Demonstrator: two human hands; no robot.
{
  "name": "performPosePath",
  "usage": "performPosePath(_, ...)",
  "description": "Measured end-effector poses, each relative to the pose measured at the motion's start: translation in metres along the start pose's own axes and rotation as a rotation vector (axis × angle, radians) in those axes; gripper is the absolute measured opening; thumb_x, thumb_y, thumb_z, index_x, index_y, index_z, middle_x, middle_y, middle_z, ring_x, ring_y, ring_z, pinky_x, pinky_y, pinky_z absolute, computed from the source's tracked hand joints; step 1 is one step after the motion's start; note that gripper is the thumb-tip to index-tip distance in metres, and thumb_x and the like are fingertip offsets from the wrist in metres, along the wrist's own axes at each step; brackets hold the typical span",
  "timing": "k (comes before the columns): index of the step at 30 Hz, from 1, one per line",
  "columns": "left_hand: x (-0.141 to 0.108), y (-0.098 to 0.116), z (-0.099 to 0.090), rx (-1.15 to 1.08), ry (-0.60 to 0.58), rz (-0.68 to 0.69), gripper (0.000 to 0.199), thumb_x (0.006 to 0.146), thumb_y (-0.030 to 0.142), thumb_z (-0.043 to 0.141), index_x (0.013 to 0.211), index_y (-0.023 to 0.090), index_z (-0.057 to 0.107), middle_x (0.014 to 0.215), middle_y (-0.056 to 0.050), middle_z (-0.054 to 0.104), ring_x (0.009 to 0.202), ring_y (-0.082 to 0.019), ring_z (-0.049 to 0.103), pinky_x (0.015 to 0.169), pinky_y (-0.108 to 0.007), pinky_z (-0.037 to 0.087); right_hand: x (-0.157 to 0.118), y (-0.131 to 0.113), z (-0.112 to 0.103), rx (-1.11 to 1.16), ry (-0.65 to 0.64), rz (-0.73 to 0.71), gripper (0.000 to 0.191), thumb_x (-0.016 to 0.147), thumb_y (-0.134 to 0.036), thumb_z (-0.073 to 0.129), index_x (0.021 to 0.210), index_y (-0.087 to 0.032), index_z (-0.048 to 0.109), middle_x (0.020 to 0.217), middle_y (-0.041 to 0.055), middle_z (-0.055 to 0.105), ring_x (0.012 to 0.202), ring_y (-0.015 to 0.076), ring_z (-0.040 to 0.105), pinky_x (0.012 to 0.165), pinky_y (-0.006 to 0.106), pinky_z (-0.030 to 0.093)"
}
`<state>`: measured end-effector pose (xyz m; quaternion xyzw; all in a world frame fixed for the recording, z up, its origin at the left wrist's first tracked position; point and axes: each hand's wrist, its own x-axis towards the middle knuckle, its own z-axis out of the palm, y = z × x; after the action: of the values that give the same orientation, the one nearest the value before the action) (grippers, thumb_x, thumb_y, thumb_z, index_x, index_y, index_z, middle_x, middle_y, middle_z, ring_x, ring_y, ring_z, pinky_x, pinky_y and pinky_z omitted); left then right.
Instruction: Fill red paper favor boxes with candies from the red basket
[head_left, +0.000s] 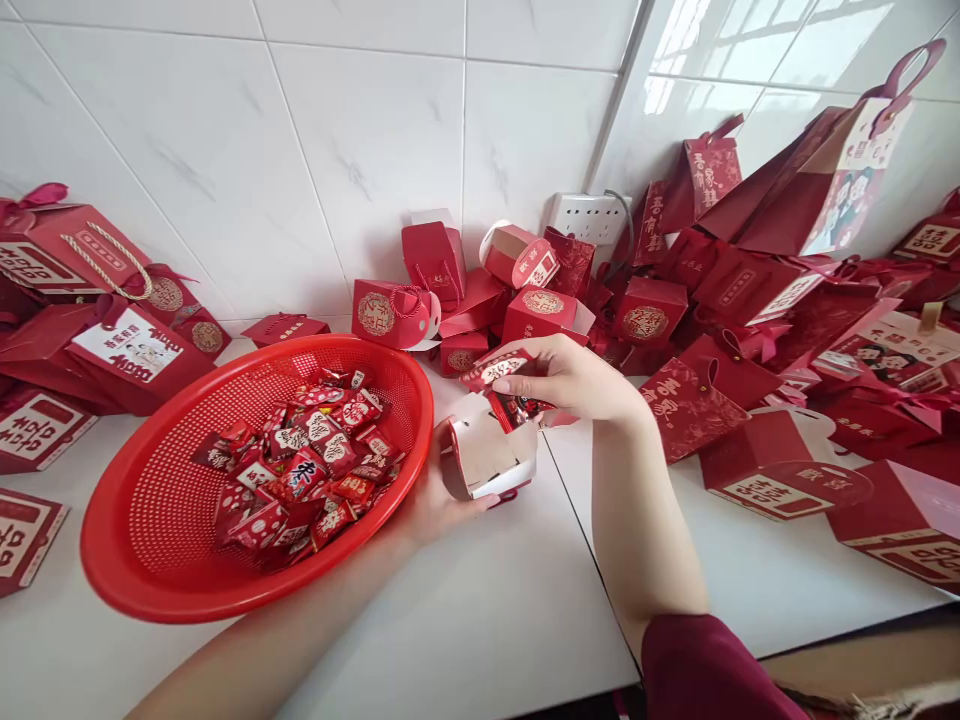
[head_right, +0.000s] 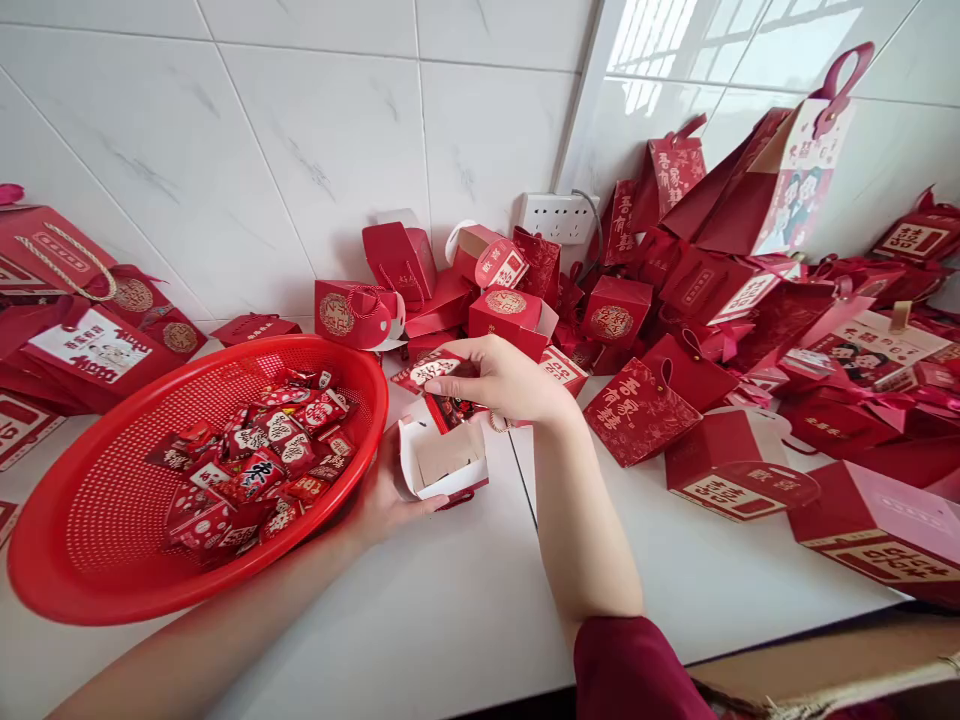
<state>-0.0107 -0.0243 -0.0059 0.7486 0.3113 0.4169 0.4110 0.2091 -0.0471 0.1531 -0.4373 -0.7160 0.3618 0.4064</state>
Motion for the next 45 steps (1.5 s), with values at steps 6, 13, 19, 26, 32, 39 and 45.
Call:
performPosePath(6, -0.015, -0.013, -0.001, 0.204, 0.011, 0.081, 0.116, 0.055, 0.045, 0.091, 0.148, 0.041, 0.024, 0.15, -0.006, 0.041, 0.139, -0.038, 0.044, 0.115, -0.056, 0.041, -0.016, -0.012, -0.013, -0.241, -0.026, -0.006, 0.025, 0.088, -0.041, 0.066, 0.098, -0.018, 0.07, 0.08, 0.0009, 0.07, 0.068, 0.0144, 0.062, 0.057, 0.025, 0.048)
performPosePath(13, -0.012, -0.006, 0.0, 0.116, -0.085, 0.05, 0.111, 0.059, 0.034, 0.091, 0.147, 0.038, 0.023, 0.152, -0.007, 0.039, 0.141, -0.035, 0.043, 0.113, -0.052, 0.046, -0.013, -0.015, -0.015, -0.435, -0.071, -0.065, 0.017, 0.091, -0.028, 0.061, 0.1, -0.019, 0.071, 0.09, 0.0029, 0.072, 0.076, 0.0155, 0.061, 0.068, 0.026, 0.046)
performPosePath(19, -0.007, -0.004, 0.0, 0.027, -0.06, 0.027, 0.105, 0.059, 0.031, 0.09, 0.144, 0.043, 0.029, 0.147, -0.004, 0.046, 0.139, -0.037, 0.045, 0.109, -0.059, 0.048, -0.012, -0.011, -0.017, -0.468, -0.054, -0.066, 0.014, 0.092, -0.025, 0.058, 0.097, -0.017, 0.069, 0.078, -0.0002, 0.067, 0.063, 0.0115, 0.054, 0.063, 0.025, 0.041)
performPosePath(26, -0.016, -0.009, 0.002, 0.159, 0.0, 0.062, 0.114, 0.054, 0.034, 0.092, 0.146, 0.043, 0.026, 0.145, -0.005, 0.047, 0.136, -0.04, 0.047, 0.11, -0.062, 0.045, -0.01, -0.013, -0.019, -0.467, 0.037, 0.041, 0.031, 0.099, -0.03, 0.048, 0.07, -0.018, 0.054, 0.062, -0.0045, 0.049, 0.057, 0.0085, 0.04, 0.055, 0.024, 0.031)
performPosePath(32, -0.012, -0.006, 0.002, 0.138, -0.031, 0.01, 0.106, 0.061, 0.033, 0.088, 0.146, 0.039, 0.026, 0.145, -0.006, 0.049, 0.135, -0.036, 0.05, 0.105, -0.055, 0.051, -0.012, -0.014, -0.021, -0.462, 0.057, 0.057, 0.038, 0.098, -0.033, 0.049, 0.064, -0.019, 0.04, 0.058, -0.0059, 0.04, 0.054, 0.0078, 0.033, 0.052, 0.024, 0.027)
performPosePath(39, -0.009, -0.005, 0.0, 0.116, -0.054, 0.014, 0.105, 0.063, 0.036, 0.088, 0.147, 0.038, 0.025, 0.152, -0.005, 0.04, 0.139, -0.033, 0.046, 0.106, -0.048, 0.051, -0.012, -0.013, -0.023, -0.412, 0.075, 0.027, 0.037, 0.099, -0.033, 0.045, 0.066, -0.02, 0.036, 0.06, -0.0056, 0.04, 0.054, 0.0077, 0.035, 0.052, 0.023, 0.03)
performPosePath(45, -0.009, -0.003, 0.001, 0.087, -0.065, -0.036, 0.104, 0.063, 0.034, 0.086, 0.147, 0.038, 0.024, 0.154, -0.006, 0.036, 0.14, -0.034, 0.044, 0.109, -0.052, 0.048, -0.014, -0.014, -0.022, -0.452, 0.11, -0.012, 0.035, 0.094, -0.03, 0.052, 0.063, -0.02, 0.04, 0.057, -0.0059, 0.038, 0.053, 0.0075, 0.034, 0.051, 0.024, 0.028)
